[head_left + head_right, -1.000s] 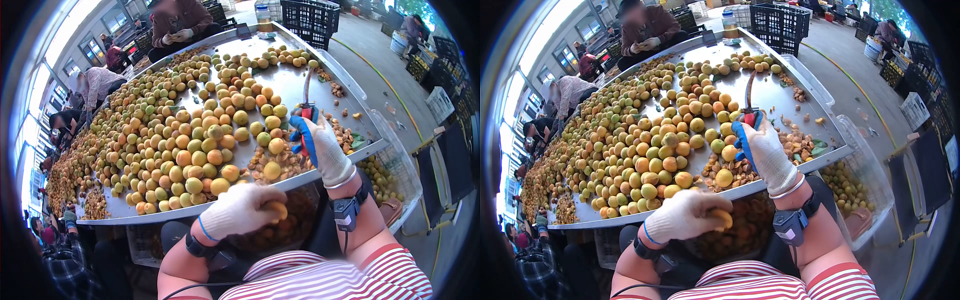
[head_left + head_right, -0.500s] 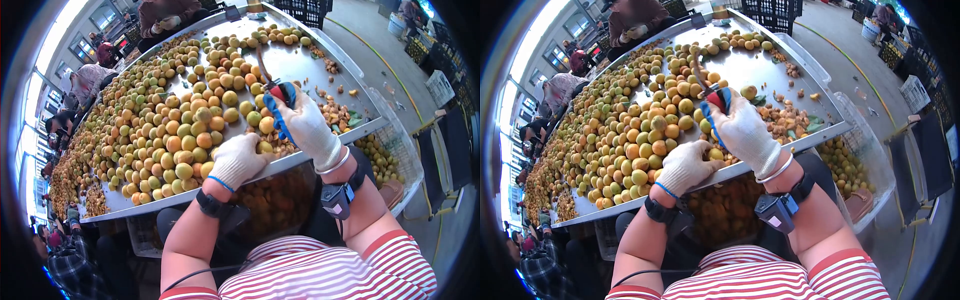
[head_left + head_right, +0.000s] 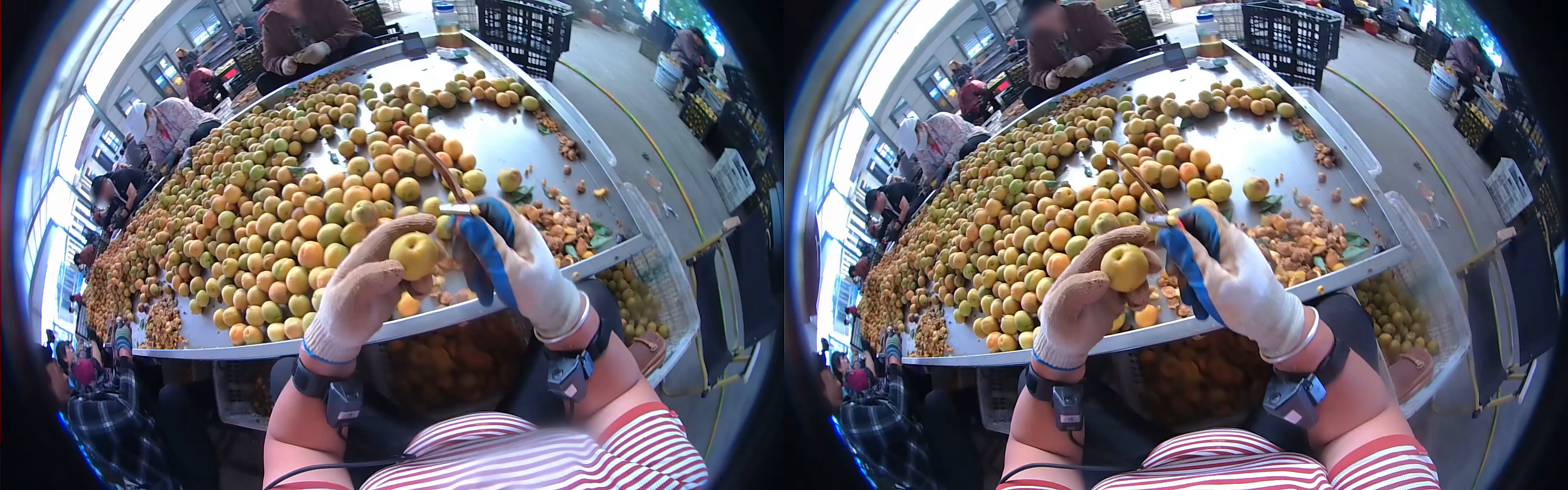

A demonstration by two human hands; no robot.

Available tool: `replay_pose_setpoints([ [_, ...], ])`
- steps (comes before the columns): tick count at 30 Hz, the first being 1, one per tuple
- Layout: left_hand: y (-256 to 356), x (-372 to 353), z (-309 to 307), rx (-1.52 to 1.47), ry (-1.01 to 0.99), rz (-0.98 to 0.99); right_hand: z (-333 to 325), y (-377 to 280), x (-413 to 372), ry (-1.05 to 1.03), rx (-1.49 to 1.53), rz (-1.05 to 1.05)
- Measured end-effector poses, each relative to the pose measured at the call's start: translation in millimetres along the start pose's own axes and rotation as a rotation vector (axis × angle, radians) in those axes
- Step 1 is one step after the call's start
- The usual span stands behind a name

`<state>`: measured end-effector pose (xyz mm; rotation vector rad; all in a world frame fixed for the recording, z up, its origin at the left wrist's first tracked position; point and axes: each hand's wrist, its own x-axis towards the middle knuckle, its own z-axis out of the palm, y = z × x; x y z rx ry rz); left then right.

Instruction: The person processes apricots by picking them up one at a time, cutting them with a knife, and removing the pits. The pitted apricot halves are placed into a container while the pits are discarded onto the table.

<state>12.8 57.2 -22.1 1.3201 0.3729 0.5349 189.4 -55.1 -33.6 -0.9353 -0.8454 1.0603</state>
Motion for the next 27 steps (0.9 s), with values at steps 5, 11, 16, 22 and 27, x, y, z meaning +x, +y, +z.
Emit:
replay_pose_setpoints([
  [5, 11.4, -15.6, -6.4, 0.054, -0.049, -0.038, -1.5, 1.5, -9.5, 0.202, 0.175, -0.285],
  [11, 27.0, -25.5, 2.4, -0.026, -0.063, -0.066, 4.4, -19.5, -5.4, 0.406, 0.155, -0.143],
  [16, 19.6, -22.2, 1.7, 0.064, -0.004, 0.103, 21.9, -7.6, -20.6, -0.098, -0.168, -0.084],
  [22, 17.1, -22.7, 0.0, 0.579, 0.081, 0.354, 30.4, -10.4, -21.0, -0.138, -0.280, -0.047],
  [27, 30.6, -24.7, 2.9, 0.808, -0.012, 0.414, 32.3, -6.4, -21.7, -0.107, -0.231, -0.027],
])
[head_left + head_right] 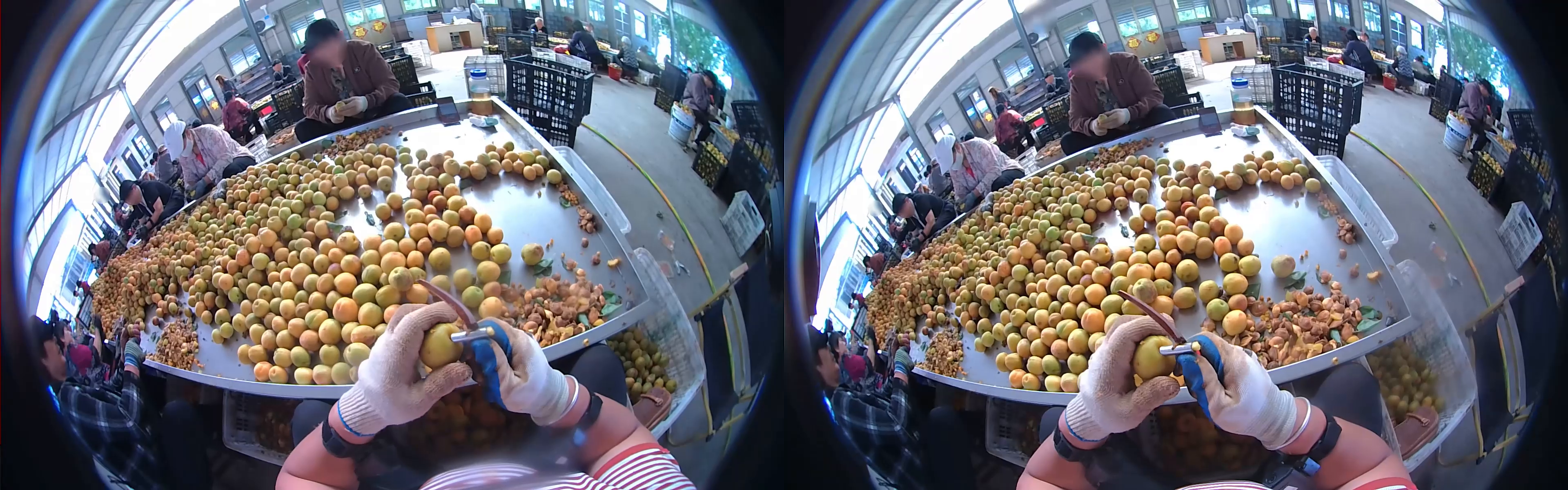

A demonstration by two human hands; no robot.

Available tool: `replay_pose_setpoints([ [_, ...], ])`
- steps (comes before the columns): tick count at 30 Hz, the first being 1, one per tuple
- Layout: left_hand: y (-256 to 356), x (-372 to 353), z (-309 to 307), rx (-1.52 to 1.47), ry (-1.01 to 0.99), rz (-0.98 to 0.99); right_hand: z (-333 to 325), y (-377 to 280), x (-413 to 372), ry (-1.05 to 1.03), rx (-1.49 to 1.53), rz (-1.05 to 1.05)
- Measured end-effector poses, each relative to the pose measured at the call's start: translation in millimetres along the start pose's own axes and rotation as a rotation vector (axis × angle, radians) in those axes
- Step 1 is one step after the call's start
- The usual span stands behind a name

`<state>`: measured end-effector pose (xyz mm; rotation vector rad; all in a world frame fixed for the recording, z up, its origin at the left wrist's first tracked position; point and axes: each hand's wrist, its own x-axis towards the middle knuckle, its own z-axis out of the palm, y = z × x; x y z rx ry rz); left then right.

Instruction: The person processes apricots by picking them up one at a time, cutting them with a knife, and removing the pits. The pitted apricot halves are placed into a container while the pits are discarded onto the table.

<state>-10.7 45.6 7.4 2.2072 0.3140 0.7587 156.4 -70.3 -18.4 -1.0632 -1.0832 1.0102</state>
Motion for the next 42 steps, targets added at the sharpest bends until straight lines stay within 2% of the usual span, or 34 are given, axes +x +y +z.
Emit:
replay_pose_setpoints([
  [2, -1.0, -0.9, 3.5, 0.037, 0.042, 0.044, 1.1, -0.4, 1.1, 0.033, -0.338, -0.125],
  [3, -2.3, -3.1, 5.6, 0.040, 0.059, 0.026, -0.3, 2.6, 2.3, 0.018, -0.410, -0.171],
  [6, -9.4, -5.3, 11.3, 0.010, 0.065, 0.003, 7.2, 4.1, 0.9, 0.083, -0.422, -0.114],
  [11, -8.5, -4.6, 15.8, 0.007, 0.139, 0.052, 10.8, 16.8, 4.5, 0.153, -0.553, -0.285],
  [14, -10.9, -6.2, 19.2, 0.016, 0.146, 0.004, 15.1, 26.1, 4.4, 0.206, -0.624, -0.295],
  [21, -18.1, -10.4, 30.3, 0.036, 0.212, -0.054, 24.2, 60.8, 5.5, 0.267, -0.562, -0.266],
  [24, -21.8, -9.2, 32.8, 0.103, 0.187, -0.033, 23.5, 65.8, 4.8, 0.208, -0.401, -0.191],
  [26, -24.4, -7.6, 33.5, 0.100, 0.167, -0.108, 22.8, 50.1, 7.5, 0.196, -0.390, -0.120],
  [27, -21.9, -6.2, 32.3, 0.069, 0.142, -0.175, 22.4, 58.4, 11.5, 0.202, -0.243, -0.109],
  [28, -22.9, -6.7, 32.2, 0.073, 0.150, -0.172, 19.2, 59.5, 11.4, 0.196, -0.244, -0.115],
  [30, -27.2, -8.4, 33.4, -0.017, 0.142, -0.245, 12.3, 51.6, 12.5, 0.110, 0.289, 0.350],
  [31, -26.0, -8.7, 32.9, -0.016, 0.144, -0.244, 8.5, 44.0, 13.3, 0.032, 0.350, 0.465],
  [32, -24.3, -8.7, 32.4, -0.157, 0.138, -0.325, 1.1, 42.8, 14.7, 0.031, 0.349, 0.464],
  [33, -22.4, -8.6, 31.4, -0.298, 0.133, -0.404, -6.9, 42.9, 16.8, -0.093, 0.616, 0.564],
  [34, -19.3, -8.1, 29.6, -0.295, 0.137, -0.400, -9.9, 39.9, 20.9, -0.223, 0.882, 0.657],
  [36, -12.9, -7.5, 27.2, -0.421, 0.196, -0.379, -8.3, 32.6, 22.4, -0.196, 0.846, 0.671],
  [37, -14.6, -8.5, 27.8, -0.420, 0.201, -0.378, -6.3, 34.5, 22.9, -0.143, 0.841, 0.611],
  [39, -18.7, -9.9, 30.4, -0.273, 0.294, -0.204, -3.3, 43.6, 24.6, -0.025, 0.722, 0.504],
  [40, -17.1, -9.6, 30.6, -0.275, 0.298, -0.204, -0.8, 47.1, 24.6, -0.027, 0.719, 0.506],
  [42, -11.4, -8.7, 31.1, 0.252, 0.273, -0.128, 4.6, 53.7, 25.0, -0.013, 0.738, 0.534],
])
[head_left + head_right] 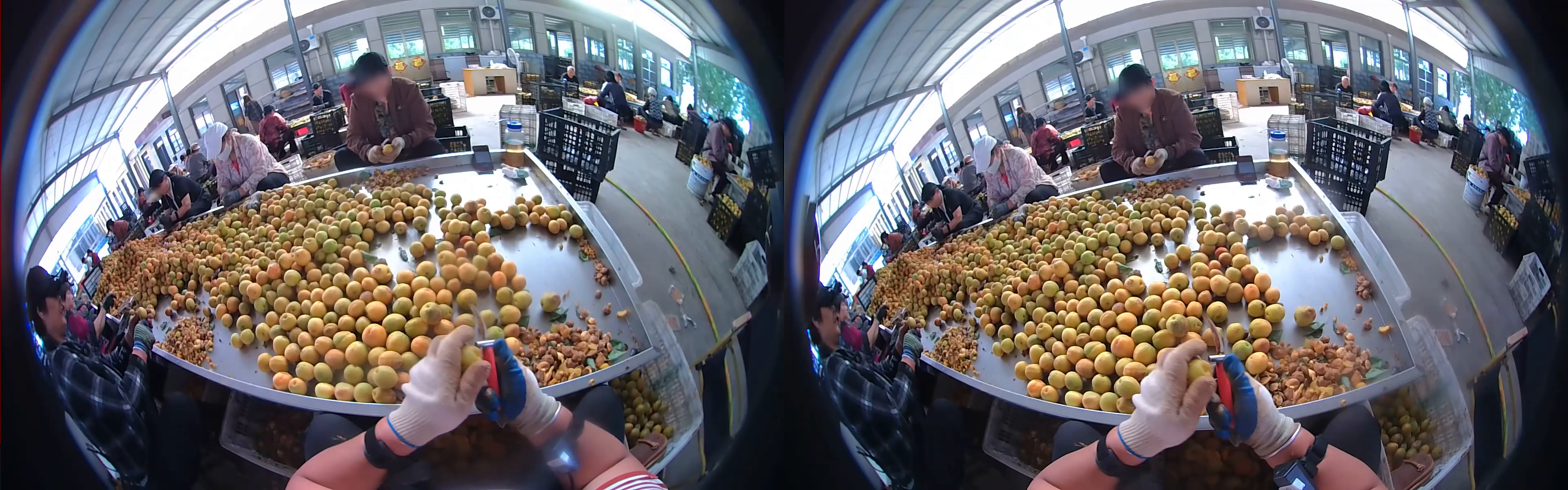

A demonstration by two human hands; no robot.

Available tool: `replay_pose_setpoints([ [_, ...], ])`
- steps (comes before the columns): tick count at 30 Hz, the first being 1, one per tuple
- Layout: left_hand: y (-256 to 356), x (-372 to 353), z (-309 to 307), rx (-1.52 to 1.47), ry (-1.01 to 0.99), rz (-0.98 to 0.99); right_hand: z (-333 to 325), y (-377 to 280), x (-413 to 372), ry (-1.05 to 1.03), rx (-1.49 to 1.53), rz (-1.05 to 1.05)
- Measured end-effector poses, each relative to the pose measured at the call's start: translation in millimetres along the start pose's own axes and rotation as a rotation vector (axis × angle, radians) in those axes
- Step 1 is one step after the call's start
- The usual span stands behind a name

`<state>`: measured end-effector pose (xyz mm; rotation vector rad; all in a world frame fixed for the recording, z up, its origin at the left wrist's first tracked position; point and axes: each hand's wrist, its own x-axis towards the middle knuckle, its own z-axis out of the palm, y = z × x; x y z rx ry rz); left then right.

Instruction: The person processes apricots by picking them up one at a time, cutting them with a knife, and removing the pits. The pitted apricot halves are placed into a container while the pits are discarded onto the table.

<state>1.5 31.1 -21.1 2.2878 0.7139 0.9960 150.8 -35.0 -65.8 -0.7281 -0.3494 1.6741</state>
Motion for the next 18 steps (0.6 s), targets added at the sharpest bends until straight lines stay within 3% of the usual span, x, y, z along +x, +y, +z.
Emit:
replay_pose_setpoints([
  [6, 10.4, 2.8, -8.4, 0.058, -0.204, -0.100, -13.3, 5.3, 7.6, 0.013, -0.180, -0.239],
  [8, 13.3, 6.8, -17.3, 0.099, -0.331, -0.129, 9.9, -10.4, -6.9, 0.186, -0.580, -0.283],
  [12, -2.5, 7.6, -15.1, 0.073, -0.261, -0.062, 19.4, -15.6, -8.1, 0.164, -0.482, -0.359],
  [14, -17.4, 8.0, -9.9, -0.117, -0.171, 0.043, 13.5, -14.0, -13.7, 0.206, -0.416, -0.353],
  [15, -24.1, 7.8, -4.3, -0.519, -0.137, -0.059, 7.9, -12.3, -13.2, 0.136, -0.394, -0.413],
  [17, -0.9, 15.3, -25.5, -0.779, -0.173, -0.348, 2.4, -15.3, -16.2, 0.082, -0.448, -0.489],
  [18, -6.8, 13.7, -21.4, -0.886, -0.110, -0.295, 4.1, -16.4, -18.9, 0.081, -0.526, -0.503],
])
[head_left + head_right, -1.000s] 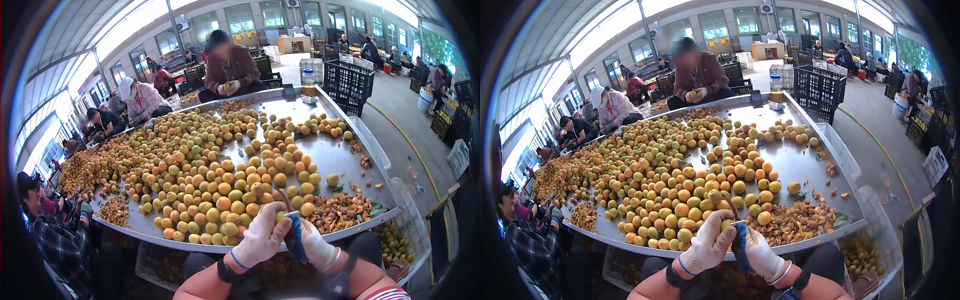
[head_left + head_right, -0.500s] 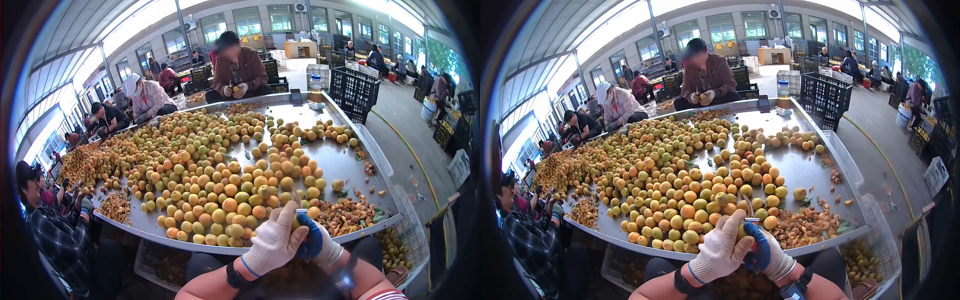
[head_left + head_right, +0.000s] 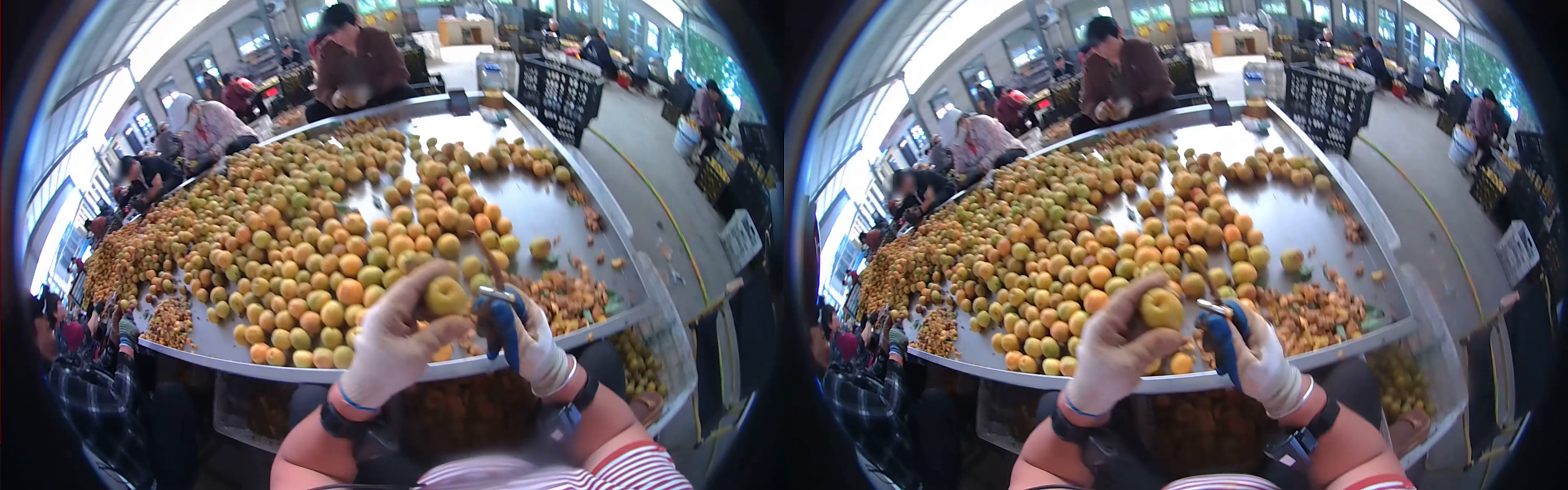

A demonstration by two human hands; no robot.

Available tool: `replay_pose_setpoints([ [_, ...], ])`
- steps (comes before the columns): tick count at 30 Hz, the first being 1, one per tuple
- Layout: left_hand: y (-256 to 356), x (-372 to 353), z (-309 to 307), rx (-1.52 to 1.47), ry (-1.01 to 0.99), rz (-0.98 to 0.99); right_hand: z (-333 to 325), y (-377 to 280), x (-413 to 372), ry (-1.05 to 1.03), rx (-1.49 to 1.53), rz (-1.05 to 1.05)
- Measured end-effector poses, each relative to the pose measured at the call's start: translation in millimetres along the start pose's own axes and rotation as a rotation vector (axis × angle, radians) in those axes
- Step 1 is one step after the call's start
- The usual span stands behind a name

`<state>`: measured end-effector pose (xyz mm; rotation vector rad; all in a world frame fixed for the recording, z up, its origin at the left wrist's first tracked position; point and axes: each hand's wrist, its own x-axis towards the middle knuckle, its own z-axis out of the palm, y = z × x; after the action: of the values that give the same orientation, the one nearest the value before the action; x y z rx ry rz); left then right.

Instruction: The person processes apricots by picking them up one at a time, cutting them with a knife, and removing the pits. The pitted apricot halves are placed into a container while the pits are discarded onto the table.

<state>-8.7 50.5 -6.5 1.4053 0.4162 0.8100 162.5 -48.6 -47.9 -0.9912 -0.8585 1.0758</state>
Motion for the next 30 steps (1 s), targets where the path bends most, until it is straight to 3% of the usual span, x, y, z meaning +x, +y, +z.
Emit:
replay_pose_setpoints([
  [4, -7.4, 1.3, -8.0, 0.094, -0.009, 0.126, -1.3, 2.3, -7.7, -0.098, -0.326, -0.098],
  [6, -7.4, 1.5, -9.3, 0.175, -0.013, 0.199, -6.1, 13.5, -7.8, -0.086, -0.646, -0.329],
  [9, -6.9, 0.3, -11.1, 0.186, 0.002, 0.246, -3.7, 9.9, -3.9, -0.122, -0.699, -0.451],
  [15, -6.1, 0.6, -14.6, 0.376, -0.001, 0.387, -1.4, 15.4, -2.5, -0.152, -0.707, -0.444],
  [18, -4.7, -2.8, -9.5, 0.247, 0.013, 0.355, 4.4, 23.8, -1.1, -0.105, -0.772, -0.564],
  [20, -3.4, -7.5, -4.2, -0.161, 0.081, 0.177, 9.0, 30.9, 0.1, -0.077, -0.770, -0.589],
  [23, -0.8, -5.9, -0.5, -0.228, 0.149, 0.050, 15.8, 31.9, -0.4, -0.057, -0.805, -0.598],
  [28, -5.8, -1.3, -7.7, -0.258, 0.095, 0.107, 23.1, 40.1, -2.5, -0.006, -0.837, -0.657],
  [30, 0.1, -3.2, -11.4, -0.402, 0.082, -0.006, 23.6, 40.7, -3.1, 0.001, -0.824, -0.639],
])
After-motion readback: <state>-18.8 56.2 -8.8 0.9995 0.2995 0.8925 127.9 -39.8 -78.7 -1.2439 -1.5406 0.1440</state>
